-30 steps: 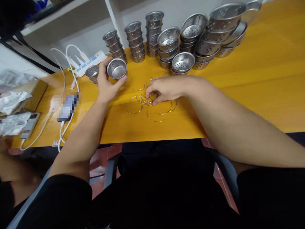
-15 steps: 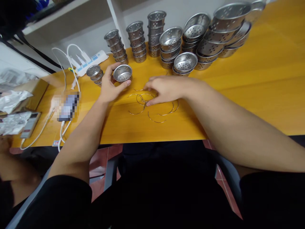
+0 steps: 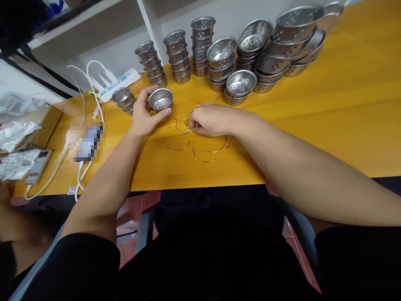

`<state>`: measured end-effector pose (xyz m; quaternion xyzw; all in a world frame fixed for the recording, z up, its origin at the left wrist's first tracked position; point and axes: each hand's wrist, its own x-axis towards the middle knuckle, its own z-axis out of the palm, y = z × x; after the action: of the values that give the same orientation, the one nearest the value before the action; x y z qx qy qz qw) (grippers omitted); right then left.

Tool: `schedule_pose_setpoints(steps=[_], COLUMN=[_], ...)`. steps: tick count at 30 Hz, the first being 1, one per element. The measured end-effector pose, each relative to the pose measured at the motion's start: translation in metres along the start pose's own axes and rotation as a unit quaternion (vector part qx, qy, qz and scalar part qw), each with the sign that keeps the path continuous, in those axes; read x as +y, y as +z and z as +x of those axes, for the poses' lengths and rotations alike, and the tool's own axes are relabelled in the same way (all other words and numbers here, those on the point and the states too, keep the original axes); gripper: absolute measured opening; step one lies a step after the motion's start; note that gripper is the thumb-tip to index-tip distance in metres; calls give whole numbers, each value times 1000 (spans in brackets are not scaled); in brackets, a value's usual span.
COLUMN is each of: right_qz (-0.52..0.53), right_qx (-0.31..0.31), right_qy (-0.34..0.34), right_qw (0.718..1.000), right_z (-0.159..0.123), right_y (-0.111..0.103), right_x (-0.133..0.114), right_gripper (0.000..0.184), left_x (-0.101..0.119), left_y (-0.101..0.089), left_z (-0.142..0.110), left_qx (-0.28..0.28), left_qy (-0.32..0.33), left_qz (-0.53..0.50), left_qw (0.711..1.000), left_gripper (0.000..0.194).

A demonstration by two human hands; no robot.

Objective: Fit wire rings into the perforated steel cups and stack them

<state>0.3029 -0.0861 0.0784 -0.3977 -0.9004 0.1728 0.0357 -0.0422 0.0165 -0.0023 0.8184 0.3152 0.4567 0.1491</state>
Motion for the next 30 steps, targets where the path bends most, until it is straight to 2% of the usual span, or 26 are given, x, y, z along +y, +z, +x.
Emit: schedule_pose_setpoints(steps=[9,16,21,26,30], right_qz=[22,98,155,192,192], right_qx=[32,81,94,147,194], right_qy=[-13,-2,-34,-42,-6], right_qw=[999,992,983,969,962], right_z=[-2,-4,-4,-4,-6], right_y=[-2,-8,-7,-4,-3], right_x=[8,11,12,9,6], right_gripper=[13,17,34,52,64], left_x=[-18,-1,7,-9,-17], left_y=[0,-1,-8,-3,4], left_z=[-1,2,6,4,3], left_qx=[-16,11,38,45,43], left_qy=[15,16,13,5,6], left_qz=[-5,10,30,3,-7], left_qw=[1000,1000,999,999,999], left_gripper=[123,122,111,103,111])
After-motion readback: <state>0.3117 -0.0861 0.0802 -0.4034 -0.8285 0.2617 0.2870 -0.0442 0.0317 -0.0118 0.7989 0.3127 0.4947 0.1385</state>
